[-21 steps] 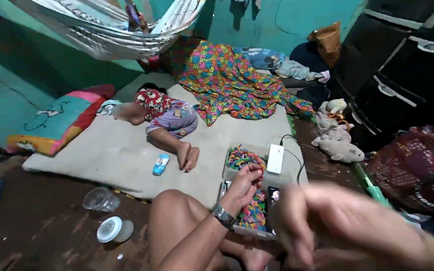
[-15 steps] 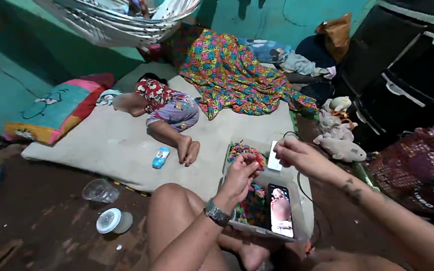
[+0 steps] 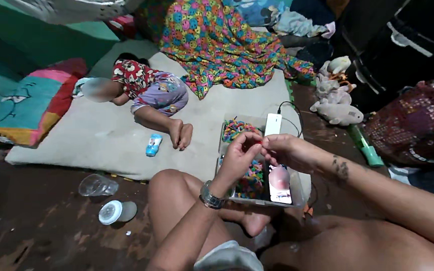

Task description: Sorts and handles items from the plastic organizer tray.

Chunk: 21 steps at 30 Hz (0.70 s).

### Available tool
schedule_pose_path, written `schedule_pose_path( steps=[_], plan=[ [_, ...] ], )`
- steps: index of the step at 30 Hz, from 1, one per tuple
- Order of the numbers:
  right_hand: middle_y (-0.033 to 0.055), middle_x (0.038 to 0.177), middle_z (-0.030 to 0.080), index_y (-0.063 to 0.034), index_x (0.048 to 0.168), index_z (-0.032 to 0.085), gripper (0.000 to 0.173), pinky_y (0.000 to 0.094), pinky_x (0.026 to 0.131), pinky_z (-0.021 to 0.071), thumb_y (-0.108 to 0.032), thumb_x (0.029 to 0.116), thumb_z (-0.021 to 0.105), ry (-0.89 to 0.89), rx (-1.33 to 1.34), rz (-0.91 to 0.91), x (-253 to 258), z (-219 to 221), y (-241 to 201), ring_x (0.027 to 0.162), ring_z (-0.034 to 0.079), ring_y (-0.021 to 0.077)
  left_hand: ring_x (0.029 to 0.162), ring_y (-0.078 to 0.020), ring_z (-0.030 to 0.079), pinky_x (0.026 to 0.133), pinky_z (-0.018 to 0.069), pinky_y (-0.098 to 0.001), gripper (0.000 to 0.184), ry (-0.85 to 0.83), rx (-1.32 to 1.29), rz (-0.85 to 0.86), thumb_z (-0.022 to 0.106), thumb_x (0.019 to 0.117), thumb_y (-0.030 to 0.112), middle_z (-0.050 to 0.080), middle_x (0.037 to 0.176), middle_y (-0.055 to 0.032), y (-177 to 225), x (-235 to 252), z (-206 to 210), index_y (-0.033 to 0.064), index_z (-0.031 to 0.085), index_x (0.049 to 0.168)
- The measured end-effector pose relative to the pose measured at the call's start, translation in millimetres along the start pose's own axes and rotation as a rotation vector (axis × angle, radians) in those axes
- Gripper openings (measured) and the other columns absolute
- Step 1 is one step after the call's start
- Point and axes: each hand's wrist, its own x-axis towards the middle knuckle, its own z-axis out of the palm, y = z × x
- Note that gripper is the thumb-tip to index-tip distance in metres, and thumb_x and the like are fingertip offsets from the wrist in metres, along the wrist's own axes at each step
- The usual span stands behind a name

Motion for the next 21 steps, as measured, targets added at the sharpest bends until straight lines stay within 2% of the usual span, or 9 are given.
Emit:
schedule_pose_path(
  steps=[3, 5, 7, 10, 13, 15, 16, 19, 21],
  plan=[
    [-0.0053, 0.069, 0.057, -0.0133, 0.088, 0.056, 0.034, 0.0144, 0.054, 0.0457, -0.018, 0.1082, 0.030, -0.078, 0.187, 0.062, -3.2, -3.5, 1.6, 0.056, 0.053, 0.0003, 0.110, -0.0098, 0.063, 0.092, 0.0565, -0.0280, 0.012, -0.102, 0.181, 0.273, 0.068, 0.0956, 0.009, 0.063, 0.122, -0.0069, -9.4, 2.0, -7.0, 0.0015, 0.068, 0.105],
    [-0.0064, 0.065, 0.055, -0.0145, 0.084, 0.058, 0.036, 0.0133, 0.052, 0.0442, -0.019, 0.1050, 0.029, -0.147, 0.239, 0.063, -2.5, -4.9, 3.5, 0.053, 0.051, -0.0011, 0.106, -0.0093, 0.065, 0.090, 0.0568, -0.0283, 0.009, -0.111, 0.171, 0.373, 0.069, 0.0954, 0.008, 0.067, 0.115, -0.0054, -10.3, 3.9, -6.5, 0.0025, 0.068, 0.102],
    [-0.0071, 0.066, 0.053, -0.0154, 0.084, 0.056, 0.033, 0.0122, 0.052, 0.0428, -0.018, 0.1040, 0.031, -0.150, 0.181, 0.011, -3.6, -3.7, 2.8, 0.053, 0.049, -0.0020, 0.094, -0.0049, 0.066, 0.083, 0.0578, -0.0239, 0.005, -0.063, 0.165, 0.392, 0.069, 0.0954, 0.007, 0.068, 0.103, -0.0021, -6.4, 6.1, -3.9, 0.0025, 0.068, 0.098],
    [-0.0071, 0.067, 0.056, -0.0143, 0.078, 0.056, 0.029, 0.0136, 0.053, 0.0393, -0.011, 0.1019, 0.039, -0.027, -0.085, -0.229, -5.7, -1.6, 4.0, 0.056, 0.047, -0.0022, 0.079, -0.0015, 0.063, 0.073, 0.0562, -0.0204, 0.002, -0.012, 0.138, 0.241, 0.063, 0.0975, 0.003, 0.065, 0.092, 0.0017, 1.6, 6.3, 2.1, 0.0037, 0.064, 0.099],
    [-0.0050, 0.070, 0.053, -0.0080, 0.076, 0.059, 0.021, 0.0140, 0.055, 0.0409, -0.008, 0.0960, 0.052, 0.107, -0.620, -0.695, -2.8, -7.9, 11.3, 0.061, 0.048, -0.0017, 0.073, -0.0025, 0.061, 0.068, 0.0542, -0.0205, 0.005, 0.000, 0.052, 0.001, 0.058, 0.1006, 0.006, 0.064, 0.088, 0.0035, 8.7, 5.6, 8.4, 0.0090, 0.061, 0.100],
    [0.0015, 0.073, 0.057, -0.0055, 0.077, 0.067, 0.015, 0.0241, 0.058, 0.0482, -0.011, 0.0875, 0.057, 0.171, -1.074, -0.989, -2.7, -13.9, 9.8, 0.067, 0.056, 0.0090, 0.071, -0.0042, 0.059, 0.068, 0.0536, -0.0219, 0.009, -0.023, -0.128, -0.226, 0.053, 0.1033, 0.006, 0.062, 0.085, 0.0028, 13.2, 5.4, 11.1, 0.0106, 0.060, 0.100],
    [0.0042, 0.074, 0.057, -0.0059, 0.078, 0.066, 0.013, 0.0305, 0.059, 0.0492, -0.011, 0.0873, 0.059, 0.153, -1.286, -1.098, -5.1, -16.0, 5.9, 0.069, 0.058, 0.0161, 0.069, -0.0046, 0.058, 0.069, 0.0538, -0.0223, 0.013, -0.043, -0.257, -0.359, 0.049, 0.1047, 0.006, 0.060, 0.082, 0.0028, 15.2, 5.8, 11.6, 0.0116, 0.058, 0.098],
    [0.0069, 0.080, 0.059, -0.0065, 0.087, 0.069, 0.015, 0.0384, 0.059, 0.0432, -0.010, 0.0978, 0.058, 0.101, -1.717, -1.217, -14.4, -16.7, -1.1, 0.072, 0.058, 0.0249, 0.069, -0.0073, 0.062, 0.071, 0.0566, -0.0244, 0.022, -0.099, -0.522, -0.600, 0.040, 0.1065, 0.007, 0.062, 0.077, 0.0008, 12.0, 6.2, 9.2, 0.0117, 0.059, 0.096],
    [0.0072, 0.079, 0.061, -0.0060, 0.085, 0.067, 0.014, 0.0387, 0.059, 0.0464, -0.011, 0.0957, 0.058, 0.157, -1.605, -1.109, -13.1, -16.5, 2.8, 0.072, 0.061, 0.0241, 0.066, -0.0054, 0.060, 0.068, 0.0545, -0.0213, 0.020, -0.075, -0.467, -0.551, 0.043, 0.1067, 0.007, 0.061, 0.076, 0.0016, 11.5, 6.2, 8.0, 0.0110, 0.060, 0.097]
  ],
)
